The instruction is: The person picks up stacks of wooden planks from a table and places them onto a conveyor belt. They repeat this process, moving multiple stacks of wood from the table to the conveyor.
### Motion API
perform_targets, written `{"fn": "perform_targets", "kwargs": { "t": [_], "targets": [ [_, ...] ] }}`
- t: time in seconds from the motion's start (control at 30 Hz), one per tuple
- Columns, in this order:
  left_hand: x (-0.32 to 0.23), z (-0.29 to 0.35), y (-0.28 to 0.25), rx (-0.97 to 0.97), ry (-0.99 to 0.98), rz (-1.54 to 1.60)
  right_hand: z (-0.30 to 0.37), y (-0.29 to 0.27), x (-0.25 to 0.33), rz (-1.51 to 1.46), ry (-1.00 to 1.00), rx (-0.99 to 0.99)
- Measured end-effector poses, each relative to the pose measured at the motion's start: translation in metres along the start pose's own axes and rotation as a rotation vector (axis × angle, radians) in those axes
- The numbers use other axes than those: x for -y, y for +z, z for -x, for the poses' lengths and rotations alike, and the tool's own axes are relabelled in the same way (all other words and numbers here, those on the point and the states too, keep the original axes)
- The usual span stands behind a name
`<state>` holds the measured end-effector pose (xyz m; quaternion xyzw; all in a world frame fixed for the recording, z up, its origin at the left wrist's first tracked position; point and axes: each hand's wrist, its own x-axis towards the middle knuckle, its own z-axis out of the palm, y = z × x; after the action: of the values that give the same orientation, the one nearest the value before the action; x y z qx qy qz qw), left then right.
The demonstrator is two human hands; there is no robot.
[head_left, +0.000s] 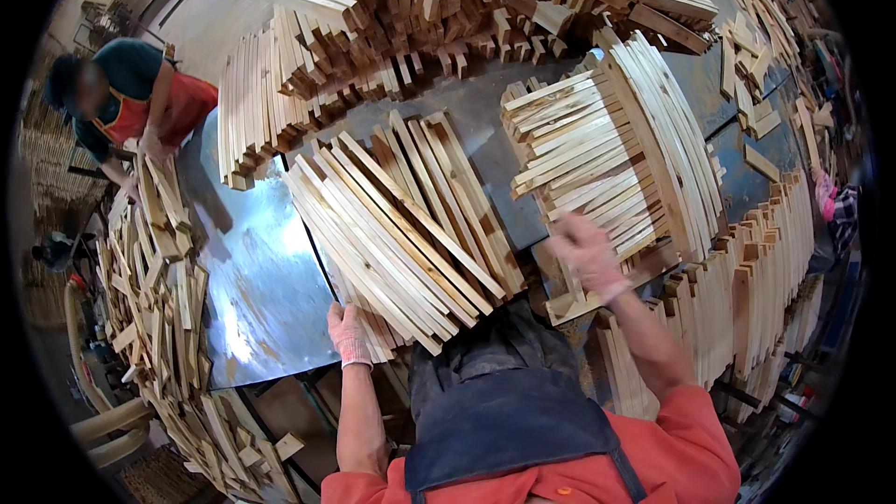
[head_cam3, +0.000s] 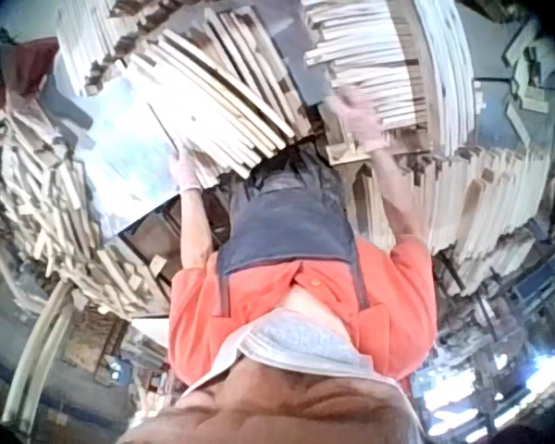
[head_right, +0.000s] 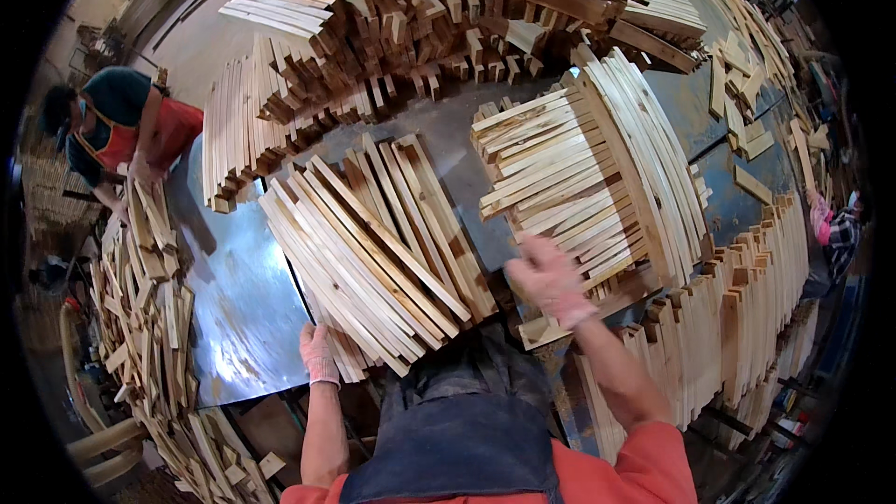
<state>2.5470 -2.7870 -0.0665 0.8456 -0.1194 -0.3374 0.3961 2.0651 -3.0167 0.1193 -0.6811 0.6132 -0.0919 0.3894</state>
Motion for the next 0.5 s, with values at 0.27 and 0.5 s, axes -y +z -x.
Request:
{"fn": "perform_targets", "kwargs": {
  "t": [0.27, 0.5],
  "targets": [
    [0.015, -0.028, 0.01, 0.002, 0.018, 0.053, -0.114, 0.164, 0.031, -0.024, 0.348, 0.165],
    [-0.016, -0.031, 0.027, 0.149, -0.018, -0.179, -0.139, 0.196, 0.02, 0.092, 0.389, -0.01]
  ]
}}
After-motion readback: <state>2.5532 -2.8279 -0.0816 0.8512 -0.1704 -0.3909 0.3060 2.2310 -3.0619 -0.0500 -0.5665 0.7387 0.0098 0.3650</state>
